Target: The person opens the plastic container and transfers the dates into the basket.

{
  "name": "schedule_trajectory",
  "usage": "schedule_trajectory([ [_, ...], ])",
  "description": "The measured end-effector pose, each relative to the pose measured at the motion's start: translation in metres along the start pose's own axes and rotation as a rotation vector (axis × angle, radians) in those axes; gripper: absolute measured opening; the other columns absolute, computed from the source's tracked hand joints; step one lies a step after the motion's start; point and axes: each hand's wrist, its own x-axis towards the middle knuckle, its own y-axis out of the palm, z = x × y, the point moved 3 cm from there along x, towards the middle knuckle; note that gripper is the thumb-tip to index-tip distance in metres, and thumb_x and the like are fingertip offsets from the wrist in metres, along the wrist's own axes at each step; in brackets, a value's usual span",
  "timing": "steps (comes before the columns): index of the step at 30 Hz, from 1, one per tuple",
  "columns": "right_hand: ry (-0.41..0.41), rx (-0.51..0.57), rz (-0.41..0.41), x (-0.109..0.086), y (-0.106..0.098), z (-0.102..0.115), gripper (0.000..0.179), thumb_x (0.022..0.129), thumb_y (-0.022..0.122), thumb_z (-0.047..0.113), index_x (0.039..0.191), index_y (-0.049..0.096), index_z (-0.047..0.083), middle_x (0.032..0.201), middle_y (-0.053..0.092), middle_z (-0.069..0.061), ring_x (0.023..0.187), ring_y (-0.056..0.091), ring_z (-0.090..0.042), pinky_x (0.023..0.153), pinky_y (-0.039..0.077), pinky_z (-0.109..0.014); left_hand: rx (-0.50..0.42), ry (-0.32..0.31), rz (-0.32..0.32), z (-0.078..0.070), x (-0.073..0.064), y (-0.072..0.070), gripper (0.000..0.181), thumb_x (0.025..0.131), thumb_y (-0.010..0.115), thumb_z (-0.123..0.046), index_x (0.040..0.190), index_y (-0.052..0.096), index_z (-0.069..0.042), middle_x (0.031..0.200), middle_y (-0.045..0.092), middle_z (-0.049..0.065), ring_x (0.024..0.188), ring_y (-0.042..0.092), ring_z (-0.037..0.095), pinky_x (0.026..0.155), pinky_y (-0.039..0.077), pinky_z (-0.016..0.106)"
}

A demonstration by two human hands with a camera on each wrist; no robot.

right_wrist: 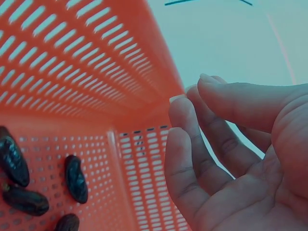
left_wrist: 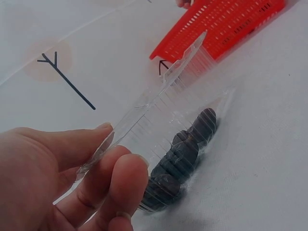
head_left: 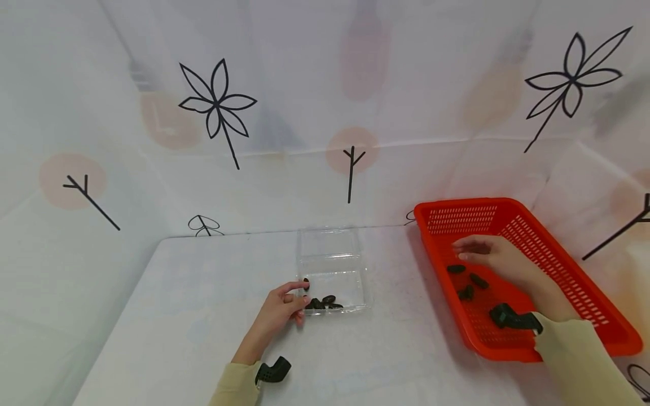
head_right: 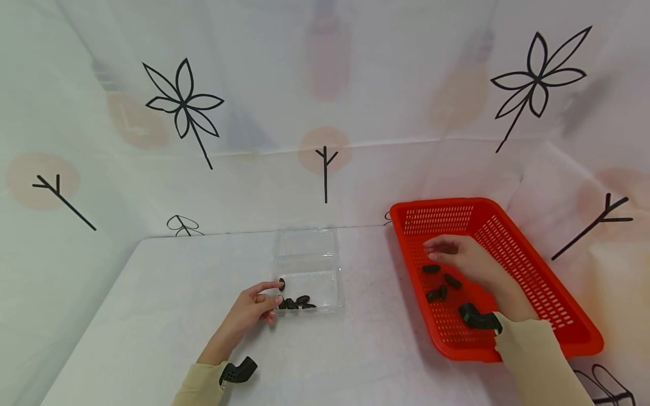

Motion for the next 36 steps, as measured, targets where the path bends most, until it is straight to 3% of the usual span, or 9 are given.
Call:
schedule_trajectory([
  [8,-0.069,-0.019,-0.004,0.003,0.004,0.02,0.038,0.098,0.066,0.022,0.13,0.062,0.002,0.122,0.065,-0.017,0.101,0.062,-0.009,0.082,0.053,-0.028,-0.003,0.0,-0.001,0.0,0.0,0.001,0.045,0.092,0.072,-0.01,0.134,0.058,-0.001,0.062,0.058,0.003,0.05,0.057,0.016,0.058,0.052,0.028],
  [12,-0.086,0.002,0.0,0.004,0.008,0.031,0.036,0.097,0.067,0.019,0.127,0.063,0.0,0.12,0.066,-0.018,0.101,0.064,-0.016,0.082,0.053,-0.027,0.005,-0.003,-0.002,-0.001,-0.001,0.001,0.045,0.092,0.072,-0.01,0.133,0.059,-0.001,0.062,0.058,0.003,0.051,0.057,0.016,0.059,0.052,0.027],
  [18,-0.113,0.012,0.006,0.006,0.016,0.043,0.034,0.096,0.068,0.017,0.125,0.064,0.0,0.118,0.067,-0.018,0.101,0.063,-0.014,0.082,0.054,-0.03,0.01,0.001,-0.002,0.0,-0.001,0.001,0.045,0.092,0.072,-0.012,0.133,0.059,-0.001,0.063,0.058,0.002,0.051,0.057,0.015,0.059,0.052,0.027],
  [26,-0.083,-0.075,0.006,0.011,0.034,0.057,0.028,0.094,0.07,0.016,0.121,0.068,0.008,0.115,0.067,-0.01,0.104,0.057,-0.029,0.078,0.055,-0.035,0.002,0.002,-0.001,0.0,0.001,0.002,0.045,0.091,0.073,-0.013,0.132,0.059,0.0,0.062,0.058,0.002,0.051,0.056,0.014,0.058,0.051,0.027],
  [36,-0.114,-0.045,0.076,0.028,0.068,0.072,0.025,0.094,0.069,0.012,0.119,0.069,0.009,0.113,0.069,-0.005,0.103,0.063,-0.025,0.083,0.054,-0.039,0.03,0.017,-0.004,0.0,0.0,0.003,0.046,0.092,0.073,-0.015,0.134,0.058,-0.001,0.062,0.057,0.001,0.052,0.055,0.013,0.056,0.05,0.027],
])
